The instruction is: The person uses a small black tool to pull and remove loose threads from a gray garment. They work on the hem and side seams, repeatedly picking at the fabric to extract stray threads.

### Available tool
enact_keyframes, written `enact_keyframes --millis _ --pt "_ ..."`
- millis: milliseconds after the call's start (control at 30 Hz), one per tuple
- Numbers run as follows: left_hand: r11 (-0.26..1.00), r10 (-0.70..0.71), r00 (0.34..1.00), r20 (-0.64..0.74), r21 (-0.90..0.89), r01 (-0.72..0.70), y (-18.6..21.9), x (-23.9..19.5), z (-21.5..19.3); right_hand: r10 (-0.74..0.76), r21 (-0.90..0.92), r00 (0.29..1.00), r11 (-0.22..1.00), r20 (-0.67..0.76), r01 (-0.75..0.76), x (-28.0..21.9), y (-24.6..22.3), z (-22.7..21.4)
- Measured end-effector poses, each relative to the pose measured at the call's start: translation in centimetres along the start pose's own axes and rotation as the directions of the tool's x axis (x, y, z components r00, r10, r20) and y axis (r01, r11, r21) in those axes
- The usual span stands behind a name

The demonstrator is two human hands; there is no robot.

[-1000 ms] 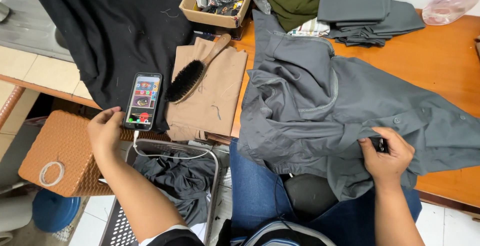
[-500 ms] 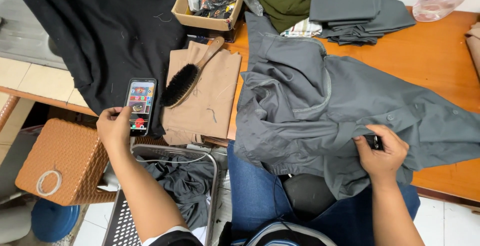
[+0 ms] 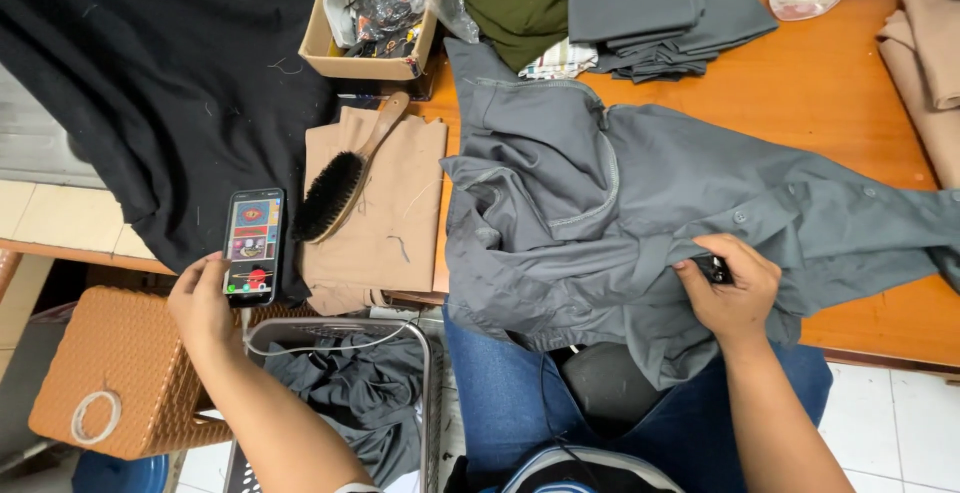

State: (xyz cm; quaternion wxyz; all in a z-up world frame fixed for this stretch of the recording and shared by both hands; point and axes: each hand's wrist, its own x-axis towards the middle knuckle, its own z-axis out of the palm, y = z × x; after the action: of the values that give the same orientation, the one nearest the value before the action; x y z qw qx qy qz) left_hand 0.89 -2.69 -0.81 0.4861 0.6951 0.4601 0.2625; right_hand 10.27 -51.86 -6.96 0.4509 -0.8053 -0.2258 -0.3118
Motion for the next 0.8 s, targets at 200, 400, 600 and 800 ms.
enact_keyframes --millis 200,400,600,800 --pt "0.999 -0.034 0.997 -0.063 -0.021 0.033 0.0 -0.2 0.4 0.001 0.018 1.000 1.000 -0.002 -0.001 -0.1 0.1 -0.1" --pt "0.998 -0.049 0.989 -0.140 -0.034 0.045 0.1 0.4 1.5 0.016 0.010 1.000 1.000 0.012 -0.016 -0.1 0.4 -0.3" --pt "0.985 -0.067 0.988 -0.139 0.146 0.088 1.5 -0.6 2.1 0.033 0.010 0.999 0.999 0.018 -0.034 -0.2 0.4 -0.3" --pt "0.989 -0.072 0.984 -0.162 0.117 0.092 1.4 -0.3 2.2 0.046 0.045 0.999 0.998 0.023 -0.047 -0.2 0.4 -0.3"
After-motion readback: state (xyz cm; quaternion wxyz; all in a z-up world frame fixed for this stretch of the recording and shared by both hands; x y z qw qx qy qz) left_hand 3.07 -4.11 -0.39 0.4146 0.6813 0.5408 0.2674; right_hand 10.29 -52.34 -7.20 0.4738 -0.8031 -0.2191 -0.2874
